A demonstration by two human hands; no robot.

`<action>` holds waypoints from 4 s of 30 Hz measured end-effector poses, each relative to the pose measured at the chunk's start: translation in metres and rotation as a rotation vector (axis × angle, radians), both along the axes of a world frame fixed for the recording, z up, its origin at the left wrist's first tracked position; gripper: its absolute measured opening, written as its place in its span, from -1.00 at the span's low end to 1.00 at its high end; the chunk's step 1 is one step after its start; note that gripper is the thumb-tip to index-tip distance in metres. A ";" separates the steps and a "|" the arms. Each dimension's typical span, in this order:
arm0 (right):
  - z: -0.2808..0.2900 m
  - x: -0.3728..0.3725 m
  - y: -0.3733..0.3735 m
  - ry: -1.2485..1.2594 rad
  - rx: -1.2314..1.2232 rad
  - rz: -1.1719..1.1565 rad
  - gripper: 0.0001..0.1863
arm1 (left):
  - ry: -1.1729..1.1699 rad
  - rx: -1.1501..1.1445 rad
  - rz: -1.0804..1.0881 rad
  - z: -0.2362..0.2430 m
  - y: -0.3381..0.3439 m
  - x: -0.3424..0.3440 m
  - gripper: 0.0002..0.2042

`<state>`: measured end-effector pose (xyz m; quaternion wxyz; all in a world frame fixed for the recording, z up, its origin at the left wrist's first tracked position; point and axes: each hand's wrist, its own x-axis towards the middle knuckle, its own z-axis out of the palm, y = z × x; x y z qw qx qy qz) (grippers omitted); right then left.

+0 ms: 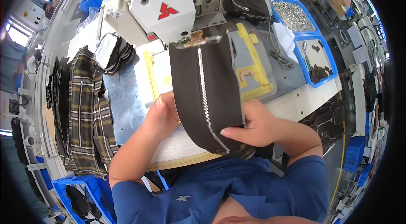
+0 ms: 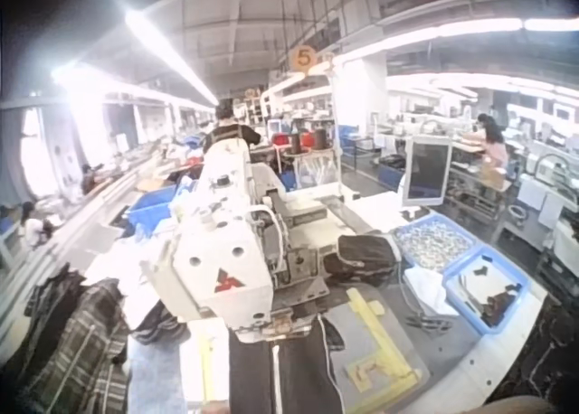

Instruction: The person sews a zipper onto a black fabric pouch using a sewing machine. They align the zipper, guide the fabric under the needle, and stitch along the edge. The person then attaches a white fabric patch to the pouch and sews it in place. They repeat this process with a plaid fabric pouch, attaching a zipper and a white patch.

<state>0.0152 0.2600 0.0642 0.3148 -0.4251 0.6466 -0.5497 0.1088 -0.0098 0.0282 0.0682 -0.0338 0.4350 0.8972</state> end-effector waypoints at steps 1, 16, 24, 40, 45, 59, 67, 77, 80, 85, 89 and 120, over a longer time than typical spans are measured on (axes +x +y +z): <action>-0.006 0.001 -0.004 -0.070 0.030 0.000 -0.58 | -0.071 0.111 -0.014 0.005 0.008 -0.005 -0.50; 0.030 -0.079 -0.062 -0.043 -0.241 -0.133 -0.53 | 0.177 -0.484 0.165 0.044 0.012 -0.052 -0.67; 0.042 -0.092 -0.042 -0.266 -0.024 -0.022 -0.57 | 0.338 -0.866 -0.080 0.033 0.014 -0.044 -0.69; 0.028 -0.074 -0.045 0.093 -0.039 -0.005 -0.67 | 1.114 -1.597 0.742 0.016 0.003 -0.024 -0.48; 0.023 -0.070 -0.045 0.239 -0.051 -0.034 -0.67 | 1.321 -1.987 0.530 0.034 0.019 -0.016 -0.68; 0.023 -0.061 -0.050 0.375 -0.176 -0.048 -0.70 | 1.508 -1.897 0.488 0.039 0.017 -0.011 -0.70; 0.024 -0.058 -0.052 0.238 -0.082 -0.047 -0.66 | 1.666 -1.825 0.498 0.038 0.012 -0.016 -0.81; 0.041 -0.058 -0.041 0.097 -0.101 -0.097 -0.52 | 1.311 -1.773 0.501 0.049 0.008 -0.012 -0.80; 0.028 -0.057 -0.045 0.467 -0.166 -0.116 -0.63 | 1.351 -1.709 0.482 0.047 0.007 -0.011 -0.80; 0.032 -0.053 -0.047 0.950 -0.215 -0.271 -0.70 | 1.308 -1.595 0.455 0.050 0.012 -0.009 -0.79; 0.031 -0.055 -0.056 1.163 -0.430 -0.215 -0.80 | 1.388 -1.588 0.384 0.051 0.010 -0.011 -0.81; 0.030 -0.059 -0.050 0.986 -0.486 -0.038 -0.84 | 0.920 -1.276 0.383 0.086 -0.020 -0.013 -0.65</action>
